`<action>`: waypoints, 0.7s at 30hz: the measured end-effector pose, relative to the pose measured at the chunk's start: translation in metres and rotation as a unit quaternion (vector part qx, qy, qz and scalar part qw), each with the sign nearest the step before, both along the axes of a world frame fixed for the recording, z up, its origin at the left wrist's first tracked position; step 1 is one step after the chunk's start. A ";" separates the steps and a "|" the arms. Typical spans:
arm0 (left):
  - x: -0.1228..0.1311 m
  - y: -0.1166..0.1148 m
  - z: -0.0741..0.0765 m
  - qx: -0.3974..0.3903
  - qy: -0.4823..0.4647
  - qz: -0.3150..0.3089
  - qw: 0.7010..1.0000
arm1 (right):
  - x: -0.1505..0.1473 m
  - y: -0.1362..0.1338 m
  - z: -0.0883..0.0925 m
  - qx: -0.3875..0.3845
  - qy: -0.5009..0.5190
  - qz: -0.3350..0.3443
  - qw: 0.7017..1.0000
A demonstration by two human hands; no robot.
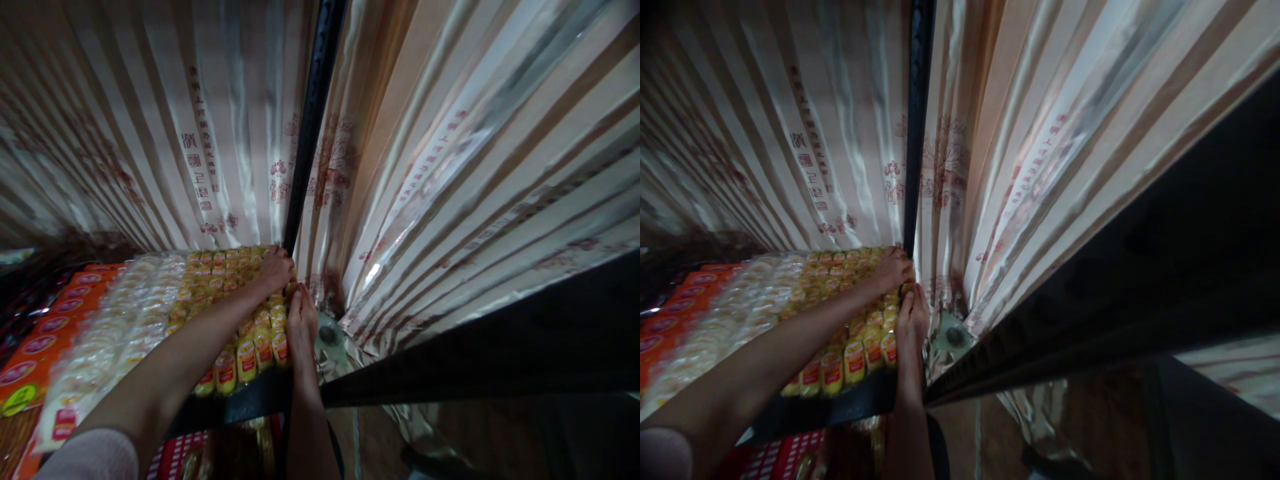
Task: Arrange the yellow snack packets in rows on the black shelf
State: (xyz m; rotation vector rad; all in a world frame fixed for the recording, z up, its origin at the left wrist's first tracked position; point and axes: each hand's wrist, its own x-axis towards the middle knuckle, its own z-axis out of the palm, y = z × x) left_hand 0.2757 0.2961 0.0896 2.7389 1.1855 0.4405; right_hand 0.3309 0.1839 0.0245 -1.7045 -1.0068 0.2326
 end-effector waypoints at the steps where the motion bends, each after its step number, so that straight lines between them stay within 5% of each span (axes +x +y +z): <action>1: 0.000 0.001 0.000 -0.006 0.003 -0.002 1.000 | 0.000 0.000 0.000 0.000 0.001 0.003 1.000; 10: 0.004 0.009 -0.007 0.019 0.008 -0.028 0.999 | 0.001 0.002 -0.003 0.007 0.013 0.005 1.000; 17: 0.003 0.014 0.009 0.088 0.080 -0.141 0.983 | -0.001 0.002 -0.002 -0.004 0.044 0.042 0.998; 21: 0.007 0.015 0.014 0.075 0.107 -0.140 0.981 | -0.002 0.004 -0.008 -0.014 0.077 0.050 0.996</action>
